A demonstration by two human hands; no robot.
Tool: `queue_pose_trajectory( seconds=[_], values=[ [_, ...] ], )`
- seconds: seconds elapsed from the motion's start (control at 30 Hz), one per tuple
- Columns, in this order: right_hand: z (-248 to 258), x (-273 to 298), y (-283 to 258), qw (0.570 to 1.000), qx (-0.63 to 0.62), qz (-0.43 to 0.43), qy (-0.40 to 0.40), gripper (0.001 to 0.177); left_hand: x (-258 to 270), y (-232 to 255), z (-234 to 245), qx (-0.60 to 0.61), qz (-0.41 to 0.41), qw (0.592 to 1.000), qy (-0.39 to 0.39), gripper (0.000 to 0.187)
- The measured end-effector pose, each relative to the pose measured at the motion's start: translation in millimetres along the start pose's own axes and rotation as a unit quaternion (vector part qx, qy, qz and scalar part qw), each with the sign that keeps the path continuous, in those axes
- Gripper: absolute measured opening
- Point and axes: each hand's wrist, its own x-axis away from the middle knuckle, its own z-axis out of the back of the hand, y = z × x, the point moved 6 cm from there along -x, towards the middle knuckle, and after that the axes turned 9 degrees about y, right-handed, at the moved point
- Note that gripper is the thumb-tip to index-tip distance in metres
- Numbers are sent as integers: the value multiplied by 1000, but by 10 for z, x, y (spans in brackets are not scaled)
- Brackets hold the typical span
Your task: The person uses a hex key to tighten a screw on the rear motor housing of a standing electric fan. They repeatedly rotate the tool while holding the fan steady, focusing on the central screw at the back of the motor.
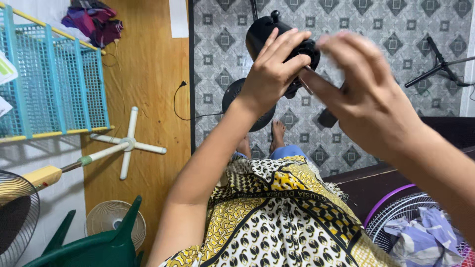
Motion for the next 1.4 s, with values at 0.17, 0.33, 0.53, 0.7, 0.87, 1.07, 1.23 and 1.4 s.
queue_pose_trajectory(
  seconds=[0.17,0.33,0.53,0.7,0.87,1.07,1.23,1.4],
  values=[
    [-34,452,144,735,-486,-458,117,75,1,-24,-12,-10,8,999,33,12],
    [-246,665,-15,722,-477,-492,91,38,53,17,30,5,4,1000,21,16],
    [-37,484,-39,935,-158,-316,-29,28,11,15,146,49,31,998,11,40],
    [165,212,-221,995,50,-80,-25,35,-23,-5,219,95,66,993,5,52],
    [310,129,-268,989,145,-23,15,25,-30,37,222,72,50,996,-28,34],
    [249,151,-262,995,93,-21,-21,32,-29,34,163,23,5,1000,-5,21],
    [291,268,-173,966,-118,-225,51,38,48,60,130,21,26,999,12,17],
    [196,429,-89,878,-268,-363,163,60,36,89,151,10,21,999,24,16]
  ],
)
